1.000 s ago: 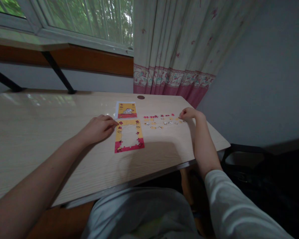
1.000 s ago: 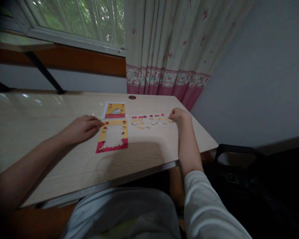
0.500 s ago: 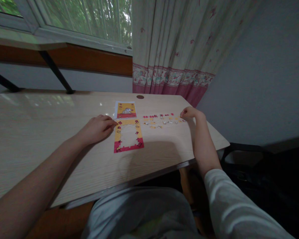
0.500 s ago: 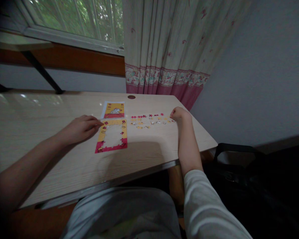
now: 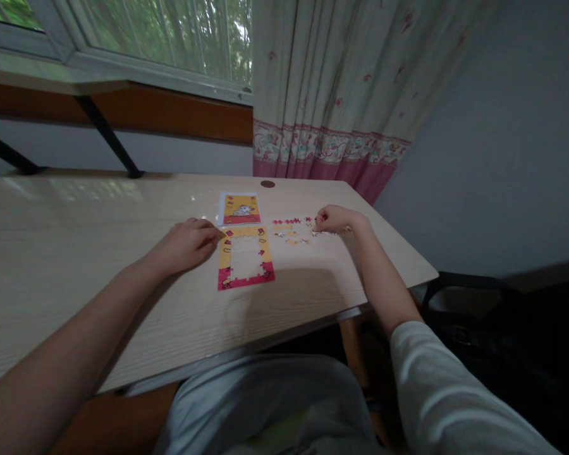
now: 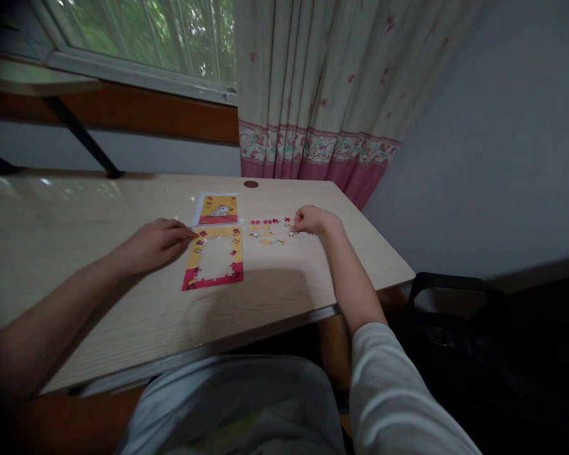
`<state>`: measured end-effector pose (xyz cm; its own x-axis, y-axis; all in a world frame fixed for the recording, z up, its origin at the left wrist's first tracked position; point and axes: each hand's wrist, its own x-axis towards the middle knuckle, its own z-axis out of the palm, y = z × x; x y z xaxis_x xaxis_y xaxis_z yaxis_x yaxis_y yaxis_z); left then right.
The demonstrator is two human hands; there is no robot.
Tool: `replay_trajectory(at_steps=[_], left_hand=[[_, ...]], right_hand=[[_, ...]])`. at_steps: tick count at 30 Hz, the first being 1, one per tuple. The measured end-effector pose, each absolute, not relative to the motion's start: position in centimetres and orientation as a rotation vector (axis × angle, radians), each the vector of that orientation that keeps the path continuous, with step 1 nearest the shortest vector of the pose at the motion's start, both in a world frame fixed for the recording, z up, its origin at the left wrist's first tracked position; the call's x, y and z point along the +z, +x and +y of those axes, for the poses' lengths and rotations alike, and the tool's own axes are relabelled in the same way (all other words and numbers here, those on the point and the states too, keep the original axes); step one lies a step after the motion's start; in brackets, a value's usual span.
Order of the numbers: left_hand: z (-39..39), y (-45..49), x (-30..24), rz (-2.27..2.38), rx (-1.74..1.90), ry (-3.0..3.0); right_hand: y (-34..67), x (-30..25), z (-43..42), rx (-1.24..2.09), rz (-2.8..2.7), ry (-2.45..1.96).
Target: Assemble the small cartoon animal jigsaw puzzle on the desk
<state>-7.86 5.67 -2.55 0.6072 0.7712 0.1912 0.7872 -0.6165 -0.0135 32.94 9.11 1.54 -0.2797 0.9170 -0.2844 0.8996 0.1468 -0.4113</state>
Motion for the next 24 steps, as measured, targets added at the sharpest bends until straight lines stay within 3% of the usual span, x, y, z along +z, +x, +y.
replay_trajectory(at_steps=[17,24], left_hand=[[5.7,-7.9,-2.6,-1.318,-0.300,-2.741],[5.6,-7.8,-2.5,-1.319,-0.291,-2.743]], right_hand=[[27.2,1.8,7.3,0.685,-2.601,-1.583],[26.6,0.6,7.8,0.283,-2.461,-1.658]])
